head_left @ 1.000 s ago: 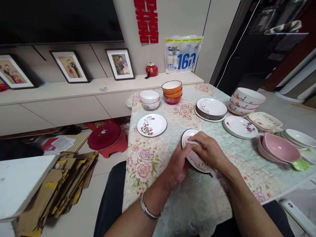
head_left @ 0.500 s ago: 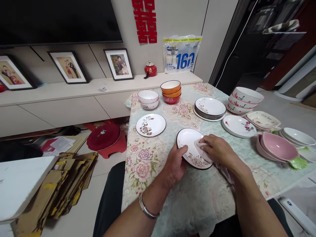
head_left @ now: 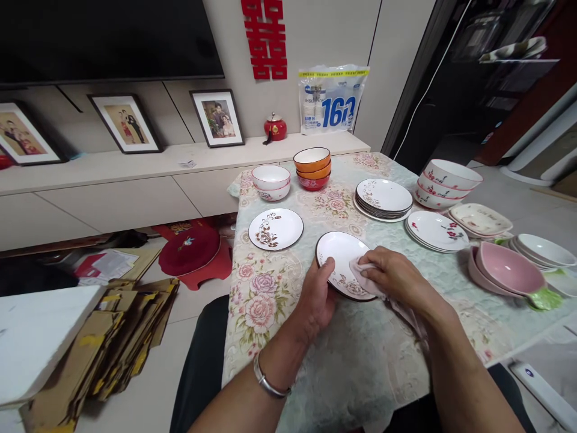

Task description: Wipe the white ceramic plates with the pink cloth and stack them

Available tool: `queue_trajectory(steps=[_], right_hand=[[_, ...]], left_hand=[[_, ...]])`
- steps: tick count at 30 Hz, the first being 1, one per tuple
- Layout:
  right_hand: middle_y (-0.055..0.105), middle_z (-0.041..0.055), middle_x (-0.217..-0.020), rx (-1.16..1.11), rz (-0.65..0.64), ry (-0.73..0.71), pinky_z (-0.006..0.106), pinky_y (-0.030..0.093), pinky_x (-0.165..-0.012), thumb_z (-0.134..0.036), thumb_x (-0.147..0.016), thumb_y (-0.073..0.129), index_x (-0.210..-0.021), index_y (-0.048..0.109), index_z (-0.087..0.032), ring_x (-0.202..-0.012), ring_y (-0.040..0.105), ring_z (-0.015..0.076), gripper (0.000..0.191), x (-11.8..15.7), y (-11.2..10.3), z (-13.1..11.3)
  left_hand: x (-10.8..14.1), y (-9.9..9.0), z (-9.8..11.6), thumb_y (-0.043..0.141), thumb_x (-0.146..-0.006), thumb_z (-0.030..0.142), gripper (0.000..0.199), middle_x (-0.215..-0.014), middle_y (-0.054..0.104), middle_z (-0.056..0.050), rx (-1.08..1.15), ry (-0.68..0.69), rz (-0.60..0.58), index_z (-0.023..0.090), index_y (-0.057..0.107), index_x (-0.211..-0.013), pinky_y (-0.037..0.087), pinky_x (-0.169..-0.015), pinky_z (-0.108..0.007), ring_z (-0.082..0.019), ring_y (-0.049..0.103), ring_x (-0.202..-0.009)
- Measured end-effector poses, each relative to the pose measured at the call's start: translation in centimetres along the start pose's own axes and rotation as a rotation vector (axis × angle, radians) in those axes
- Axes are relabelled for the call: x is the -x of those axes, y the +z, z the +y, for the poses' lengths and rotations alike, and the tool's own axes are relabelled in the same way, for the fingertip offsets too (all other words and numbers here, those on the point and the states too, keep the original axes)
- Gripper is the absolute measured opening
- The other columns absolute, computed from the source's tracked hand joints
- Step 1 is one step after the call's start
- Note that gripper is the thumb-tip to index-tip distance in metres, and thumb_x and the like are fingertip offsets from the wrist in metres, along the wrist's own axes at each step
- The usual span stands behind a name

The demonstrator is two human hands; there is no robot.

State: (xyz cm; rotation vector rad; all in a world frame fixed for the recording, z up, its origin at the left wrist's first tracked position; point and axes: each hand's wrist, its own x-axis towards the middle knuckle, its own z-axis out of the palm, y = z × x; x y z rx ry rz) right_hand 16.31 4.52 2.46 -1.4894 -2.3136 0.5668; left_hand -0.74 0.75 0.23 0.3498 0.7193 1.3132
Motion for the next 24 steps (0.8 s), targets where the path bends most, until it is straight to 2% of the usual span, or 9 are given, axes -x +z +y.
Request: queue_trajectory(steps=[3,5,7,10,12,17,21,23,24], right_hand=[[0.066,0.0071,-0.096,0.023,0.038,-0.087,0.032,0.046,-0.080,-0.022,-0.091,0.053,-0.100,0.071,-0.021,-0.090,0.060,0.0208,0.020,-0.1,0.2,-0.9],[0.064,0.0062,-0.099,-0.056,-0.045,-0.217,0.032,0.047,-0.082,-0.027,-0.094,0.051,-0.102,0.070,-0.024,-0.095,0.059,0.0203,0.020,0.0,0.2,-2.3],[0.063,0.0058,-0.105,-0.076,-0.105,-0.275,0.032,0.048,-0.083,-0.029,-0.091,0.058,-0.106,0.068,-0.027,-0.098,0.057,0.0209,0.019,0.2,0.4,-3.7],[0.057,0.0069,-0.126,-0.002,-0.082,-0.284,0.037,0.047,-0.091,-0.021,-0.080,0.067,-0.121,0.061,-0.028,-0.110,0.053,0.0247,0.042,0.3,0.9,-4.9],[0.057,0.0090,-0.127,0.083,-0.041,-0.277,0.039,0.046,-0.093,-0.013,-0.080,0.062,-0.124,0.060,-0.025,-0.112,0.052,0.0259,0.046,0.3,1.4,-5.2],[0.066,0.0105,-0.102,0.207,0.095,-0.263,0.036,0.048,-0.081,-0.009,-0.086,0.049,-0.114,0.065,-0.020,-0.097,0.058,0.0248,0.034,0.4,1.9,-5.5],[0.068,0.0094,-0.096,0.123,0.313,-0.254,0.036,0.047,-0.081,-0.015,-0.088,0.051,-0.112,0.067,-0.022,-0.094,0.060,0.0253,0.029,0.4,1.6,-4.9],[0.068,0.0082,-0.093,0.037,0.416,-0.208,0.034,0.048,-0.080,-0.019,-0.088,0.054,-0.108,0.068,-0.023,-0.091,0.061,0.0243,0.025,0.3,1.3,-4.4],[0.069,0.0075,-0.092,-0.011,0.460,-0.170,0.034,0.048,-0.079,-0.022,-0.088,0.056,-0.106,0.069,-0.024,-0.089,0.062,0.0234,0.023,0.2,1.2,-4.1]], left_hand=[[-0.2,-0.1,0.3,0.071,-0.077,0.033,0.048,-0.099,0.074,-0.009,0.005,0.023,0.021,0.016,0.061,-0.121,0.051,-0.082,-0.037,-0.025,0.067,-0.091],[-0.3,-0.1,0.6,0.070,-0.077,0.035,0.041,-0.092,0.074,-0.009,-0.005,0.028,0.036,0.012,0.065,-0.112,0.051,-0.079,-0.034,-0.024,0.067,-0.086],[-0.4,-0.2,0.8,0.071,-0.076,0.036,0.038,-0.087,0.073,-0.008,-0.009,0.032,0.066,0.011,0.066,-0.103,0.051,-0.076,-0.032,-0.022,0.067,-0.081],[-0.5,-0.2,1.1,0.074,-0.073,0.036,0.035,-0.082,0.071,-0.006,0.011,0.026,0.087,0.011,0.066,-0.096,0.050,-0.072,-0.031,-0.019,0.065,-0.074],[-0.5,-0.2,1.3,0.074,-0.073,0.035,0.031,-0.079,0.070,-0.005,0.033,0.018,0.075,0.011,0.066,-0.091,0.049,-0.069,-0.029,-0.017,0.063,-0.070],[-0.6,-0.2,2.0,0.063,-0.084,0.038,0.029,-0.086,0.071,-0.006,0.086,-0.030,0.058,0.012,0.066,-0.096,0.050,-0.066,-0.027,-0.016,0.063,-0.073],[-0.6,-0.1,2.3,0.051,-0.088,0.051,0.043,-0.089,0.071,-0.009,0.016,-0.046,-0.015,0.014,0.063,-0.107,0.053,-0.071,-0.031,-0.019,0.066,-0.074],[-0.3,0.0,2.0,0.048,-0.089,0.052,0.048,-0.097,0.070,-0.011,-0.093,-0.005,-0.050,0.016,0.057,-0.119,0.053,-0.071,-0.033,-0.020,0.067,-0.077],[0.0,0.0,1.6,0.050,-0.089,0.048,0.048,-0.102,0.070,-0.012,-0.196,0.041,-0.030,0.015,0.054,-0.124,0.053,-0.070,-0.032,-0.020,0.067,-0.078]])
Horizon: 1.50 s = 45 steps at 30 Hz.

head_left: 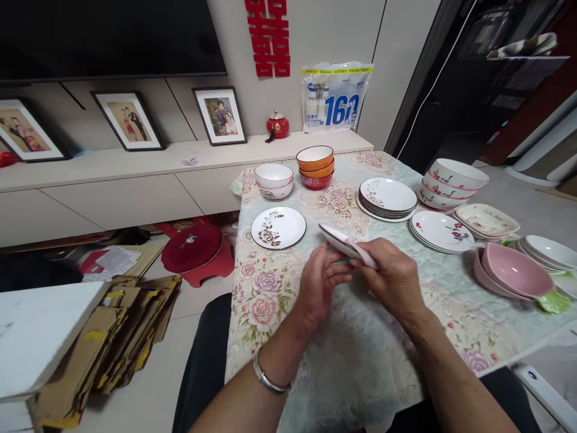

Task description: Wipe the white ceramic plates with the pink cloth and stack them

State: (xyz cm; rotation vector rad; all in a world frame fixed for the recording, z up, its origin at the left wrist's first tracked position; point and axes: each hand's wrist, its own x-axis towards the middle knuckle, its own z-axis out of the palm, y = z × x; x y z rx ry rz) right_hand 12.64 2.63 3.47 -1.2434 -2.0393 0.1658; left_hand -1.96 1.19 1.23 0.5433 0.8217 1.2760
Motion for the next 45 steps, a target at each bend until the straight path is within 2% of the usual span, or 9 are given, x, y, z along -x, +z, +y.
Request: queue_trajectory(steps=[2,5,9,14,22,29,33,39,45], right_hand=[[0.069,0.0053,-0.088,-0.073,0.107,0.118,0.033,0.048,-0.076,-0.030,-0.086,0.062,-0.102,0.070,-0.023,-0.082,0.063,0.0216,0.020,-0.2,-0.3,0.8],[0.068,0.0006,-0.080,-0.207,0.280,0.349,0.031,0.049,-0.067,-0.040,-0.076,0.073,-0.098,0.072,-0.021,-0.070,0.060,0.0185,0.029,-0.4,-0.8,2.1],[0.065,-0.0020,-0.075,-0.388,0.418,0.549,0.026,0.046,-0.055,-0.038,-0.064,0.082,-0.097,0.075,-0.021,-0.062,0.055,0.0141,0.038,-0.6,-1.3,3.8],[0.071,-0.0008,-0.087,-0.877,0.514,0.689,0.023,0.052,-0.055,-0.026,-0.055,0.088,-0.101,0.073,-0.021,-0.065,0.061,0.0129,0.049,-0.9,-1.4,4.2],[0.077,0.0031,-0.090,-1.210,0.245,0.855,0.032,0.060,-0.064,-0.022,-0.058,0.083,-0.101,0.071,-0.021,-0.068,0.071,0.0196,0.045,-1.0,-0.7,4.9],[0.077,0.0074,-0.085,-1.238,0.008,0.950,0.038,0.060,-0.063,-0.026,-0.057,0.082,-0.101,0.070,-0.019,-0.067,0.072,0.0254,0.046,-0.6,-0.7,5.0],[0.075,0.0073,-0.083,-1.074,0.028,0.969,0.035,0.057,-0.060,-0.035,-0.060,0.082,-0.104,0.069,-0.016,-0.064,0.068,0.0224,0.050,-0.4,0.0,5.5],[0.072,0.0097,-0.104,-0.275,0.237,0.579,0.042,0.050,-0.085,-0.051,-0.083,0.060,-0.115,0.069,-0.017,-0.094,0.064,0.0269,0.047,-0.1,0.7,7.4],[0.068,0.0161,-0.119,-0.020,-0.048,0.238,0.050,0.041,-0.101,-0.046,-0.098,0.036,-0.120,0.068,-0.015,-0.116,0.056,0.0317,0.050,-0.1,1.5,5.6]], left_hand=[[0.8,0.3,-0.8,0.055,-0.087,0.035,0.047,-0.111,0.068,-0.013,-0.325,0.184,0.011,0.015,0.049,-0.129,0.053,-0.072,-0.031,-0.019,0.067,-0.081],[2.2,0.7,-2.1,0.051,-0.085,0.018,0.048,-0.111,0.069,-0.012,-0.833,0.612,-0.265,0.016,0.048,-0.133,0.052,-0.085,-0.036,-0.019,0.066,-0.088],[3.3,1.1,-3.2,0.043,-0.082,0.008,0.044,-0.100,0.071,-0.013,-1.166,0.810,-0.589,0.010,0.054,-0.125,0.054,-0.084,-0.036,-0.022,0.066,-0.089],[2.8,0.9,-3.6,0.044,-0.080,0.007,0.044,-0.099,0.072,-0.011,-1.105,0.734,-0.545,0.013,0.055,-0.122,0.053,-0.082,-0.036,-0.022,0.066,-0.088],[0.6,0.3,-1.6,0.070,-0.077,0.028,0.062,-0.138,0.050,-0.022,-0.409,0.205,0.312,0.014,0.042,-0.131,0.051,-0.083,-0.035,-0.026,0.060,-0.109],[0.2,0.3,-0.9,0.082,-0.066,0.026,0.062,-0.123,0.068,-0.013,0.194,0.035,-0.008,0.014,0.059,-0.123,0.044,-0.102,-0.041,-0.030,0.059,-0.119],[0.5,0.5,-0.8,0.086,-0.060,0.022,0.066,-0.117,0.072,-0.012,0.242,-0.029,0.022,0.014,0.063,-0.121,0.044,-0.103,-0.042,-0.030,0.060,-0.117],[0.5,0.0,-1.0,0.088,-0.056,0.022,0.063,-0.111,0.074,-0.012,0.209,-0.070,0.097,0.013,0.067,-0.115,0.048,-0.096,-0.041,-0.030,0.065,-0.108],[0.5,0.0,-1.6,0.087,-0.056,0.023,0.064,-0.103,0.075,-0.012,0.171,-0.090,0.053,0.012,0.066,-0.116,0.048,-0.089,-0.039,-0.027,0.067,-0.095]])
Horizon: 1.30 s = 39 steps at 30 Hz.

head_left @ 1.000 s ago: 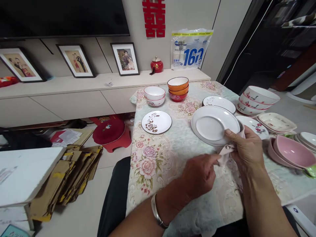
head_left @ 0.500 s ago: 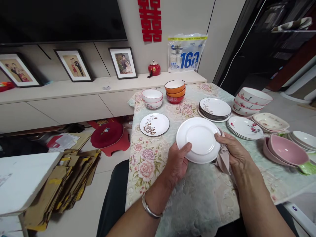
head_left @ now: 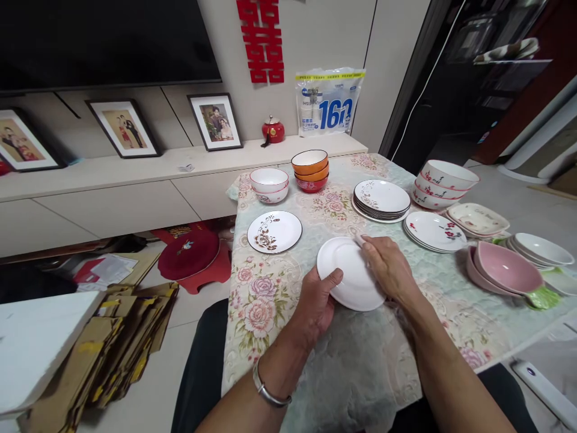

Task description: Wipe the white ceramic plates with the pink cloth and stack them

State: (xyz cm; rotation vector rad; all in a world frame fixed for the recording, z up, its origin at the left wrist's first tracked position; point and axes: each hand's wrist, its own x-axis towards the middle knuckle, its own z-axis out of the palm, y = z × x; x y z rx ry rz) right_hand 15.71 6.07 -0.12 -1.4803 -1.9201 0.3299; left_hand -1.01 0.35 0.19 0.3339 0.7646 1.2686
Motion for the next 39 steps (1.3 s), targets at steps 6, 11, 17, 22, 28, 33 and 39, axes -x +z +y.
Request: queue_trajectory(steps=[6,11,17,22,28,33,39], right_hand=[[0.062,0.0114,-0.132,0.057,-0.243,-0.322,0.045,0.044,-0.105,-0.029,-0.098,0.040,-0.126,0.064,-0.020,-0.123,0.055,0.0263,0.038,0.7,0.8,-3.8],[0.061,0.0064,-0.135,0.005,-0.322,-0.409,0.045,0.041,-0.109,-0.028,-0.100,0.039,-0.127,0.063,-0.025,-0.126,0.054,0.0234,0.036,0.3,0.7,-3.8],[0.061,0.0152,-0.133,0.071,-0.190,-0.154,0.048,0.042,-0.108,-0.033,-0.099,0.037,-0.129,0.061,-0.015,-0.126,0.055,0.0283,0.042,-0.3,0.8,-0.9],[0.063,0.0136,-0.131,0.076,-0.172,-0.127,0.047,0.044,-0.104,-0.030,-0.098,0.038,-0.126,0.063,-0.017,-0.122,0.057,0.0284,0.039,0.1,0.7,-1.4],[0.067,0.0072,-0.124,0.010,-0.353,-0.436,0.039,0.047,-0.101,-0.021,-0.097,0.041,-0.116,0.067,-0.022,-0.117,0.060,0.0227,0.032,-0.2,1.0,-4.6],[0.071,0.0074,-0.113,-0.023,-0.329,-0.386,0.037,0.048,-0.095,-0.023,-0.096,0.045,-0.110,0.069,-0.020,-0.107,0.062,0.0218,0.028,-2.0,1.5,-3.4],[0.072,0.0085,-0.091,0.074,-0.192,-0.146,0.037,0.045,-0.085,-0.027,-0.092,0.049,-0.092,0.076,-0.021,-0.092,0.060,0.0233,0.028,-3.9,1.4,0.3]], left_hand=[[-0.1,-0.1,0.2,0.082,-0.059,0.016,0.060,-0.098,0.074,-0.009,-0.003,-0.011,-0.046,0.014,0.066,-0.117,0.048,-0.083,-0.035,-0.022,0.066,-0.086],[0.0,0.0,0.3,0.078,-0.055,0.007,0.066,-0.095,0.074,-0.006,-0.006,-0.020,-0.054,0.016,0.064,-0.119,0.047,-0.082,-0.034,-0.021,0.065,-0.084],[-0.2,-0.2,0.0,0.079,-0.051,0.008,0.066,-0.105,0.073,-0.010,0.008,-0.028,-0.058,0.015,0.065,-0.115,0.046,-0.089,-0.040,-0.028,0.065,-0.096],[-0.2,-0.2,0.1,0.077,-0.052,0.007,0.061,-0.097,0.074,-0.009,-0.014,-0.039,-0.061,0.014,0.067,-0.111,0.046,-0.087,-0.039,-0.027,0.065,-0.093],[-0.5,-0.4,0.2,0.071,-0.056,0.002,0.049,-0.091,0.073,-0.005,-0.032,-0.009,-0.120,0.015,0.069,-0.103,0.045,-0.081,-0.033,-0.020,0.063,-0.083],[-0.6,-0.4,0.2,0.073,-0.054,0.005,0.045,-0.087,0.072,-0.006,-0.027,-0.027,-0.102,0.014,0.069,-0.098,0.044,-0.080,-0.033,-0.022,0.063,-0.083],[-0.5,-0.4,0.2,0.072,-0.053,0.007,0.056,-0.096,0.073,-0.009,-0.015,-0.029,-0.096,0.014,0.067,-0.108,0.044,-0.087,-0.038,-0.027,0.064,-0.095]])
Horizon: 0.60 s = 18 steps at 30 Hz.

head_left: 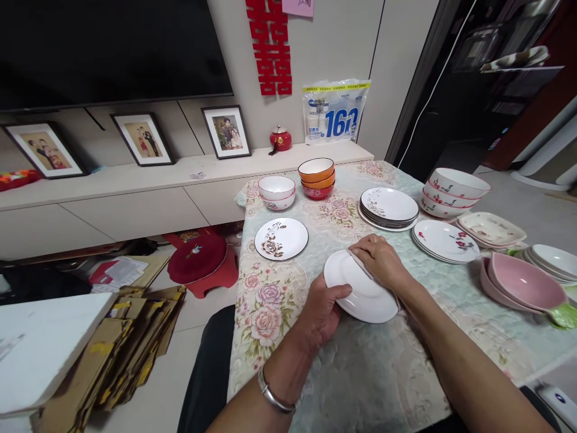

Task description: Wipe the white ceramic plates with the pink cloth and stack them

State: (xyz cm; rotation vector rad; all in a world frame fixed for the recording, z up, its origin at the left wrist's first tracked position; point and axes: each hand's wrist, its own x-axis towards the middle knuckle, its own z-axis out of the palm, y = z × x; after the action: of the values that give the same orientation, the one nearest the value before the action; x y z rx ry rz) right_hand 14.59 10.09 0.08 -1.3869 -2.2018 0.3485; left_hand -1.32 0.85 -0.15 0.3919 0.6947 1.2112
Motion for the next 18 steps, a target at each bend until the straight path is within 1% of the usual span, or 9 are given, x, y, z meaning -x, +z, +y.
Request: queue_trajectory(steps=[3,5,6,8,10,12,14,16,18], right_hand=[[0.070,0.0075,-0.085,0.009,-0.002,0.155,0.034,0.045,-0.080,-0.029,-0.091,0.051,-0.094,0.076,-0.021,-0.086,0.060,0.0220,0.027,0.0,-0.4,1.1],[0.070,0.0075,-0.091,-0.007,0.026,0.193,0.033,0.045,-0.081,-0.028,-0.089,0.055,-0.098,0.075,-0.020,-0.088,0.062,0.0217,0.023,0.1,-0.5,1.0],[0.070,0.0077,-0.095,-0.015,0.040,0.180,0.033,0.044,-0.083,-0.027,-0.088,0.056,-0.098,0.074,-0.020,-0.091,0.062,0.0218,0.022,0.1,-0.5,0.5],[0.071,0.0078,-0.098,-0.020,0.051,0.104,0.033,0.044,-0.085,-0.025,-0.088,0.058,-0.096,0.073,-0.019,-0.094,0.062,0.0226,0.018,0.2,-0.4,-1.1],[0.071,0.0066,-0.097,-0.046,0.027,-0.018,0.032,0.044,-0.085,-0.023,-0.088,0.058,-0.092,0.072,-0.020,-0.095,0.062,0.0218,0.015,0.3,-0.2,-3.3],[0.070,0.0057,-0.093,-0.063,-0.036,-0.162,0.032,0.045,-0.083,-0.019,-0.090,0.057,-0.090,0.072,-0.020,-0.091,0.061,0.0205,0.015,0.5,0.0,-5.5],[0.071,0.0037,-0.088,-0.124,-0.131,-0.341,0.030,0.045,-0.082,-0.017,-0.091,0.055,-0.088,0.071,-0.021,-0.088,0.061,0.0185,0.017,0.7,0.0,-7.0],[0.071,0.0025,-0.088,-0.187,-0.180,-0.424,0.029,0.046,-0.082,-0.017,-0.093,0.053,-0.087,0.071,-0.022,-0.088,0.061,0.0170,0.020,0.7,-0.1,-7.2],[0.071,0.0033,-0.090,-0.203,-0.158,-0.364,0.030,0.046,-0.082,-0.020,-0.093,0.052,-0.088,0.071,-0.021,-0.089,0.061,0.0174,0.020,0.5,-0.3,-6.1]], left_hand=[[0.0,0.1,0.0,0.068,-0.051,0.005,0.057,-0.097,0.073,-0.007,-0.004,0.005,0.059,0.015,0.066,-0.107,0.045,-0.087,-0.038,-0.027,0.063,-0.096],[0.0,0.1,0.0,0.066,-0.050,0.003,0.057,-0.096,0.072,-0.006,-0.008,0.014,0.103,0.017,0.064,-0.105,0.045,-0.085,-0.037,-0.025,0.063,-0.094],[0.0,0.1,-0.1,0.066,-0.050,0.003,0.058,-0.096,0.072,-0.005,-0.010,0.018,0.109,0.017,0.063,-0.105,0.046,-0.084,-0.036,-0.025,0.062,-0.092],[0.0,0.1,-0.1,0.065,-0.050,0.003,0.058,-0.093,0.071,-0.004,-0.015,0.022,0.100,0.018,0.062,-0.106,0.046,-0.081,-0.035,-0.023,0.061,-0.089],[0.1,0.1,-0.1,0.063,-0.051,0.003,0.055,-0.088,0.069,-0.002,-0.028,0.026,0.097,0.018,0.063,-0.104,0.045,-0.076,-0.032,-0.021,0.061,-0.084],[0.1,0.2,0.0,0.062,-0.051,0.002,0.048,-0.080,0.067,-0.001,-0.051,0.042,0.088,0.018,0.064,-0.096,0.043,-0.071,-0.029,-0.018,0.059,-0.077],[0.2,0.3,0.0,0.062,-0.050,0.003,0.036,-0.074,0.065,0.000,-0.083,0.070,0.064,0.016,0.065,-0.083,0.041,-0.068,-0.028,-0.016,0.057,-0.071],[0.2,0.4,0.1,0.063,-0.050,0.003,0.030,-0.072,0.065,0.000,-0.098,0.076,0.044,0.015,0.064,-0.077,0.041,-0.066,-0.027,-0.015,0.056,-0.068],[0.2,0.4,0.1,0.063,-0.050,0.004,0.038,-0.075,0.066,-0.001,-0.086,0.051,0.057,0.016,0.066,-0.086,0.042,-0.066,-0.028,-0.016,0.058,-0.070]])
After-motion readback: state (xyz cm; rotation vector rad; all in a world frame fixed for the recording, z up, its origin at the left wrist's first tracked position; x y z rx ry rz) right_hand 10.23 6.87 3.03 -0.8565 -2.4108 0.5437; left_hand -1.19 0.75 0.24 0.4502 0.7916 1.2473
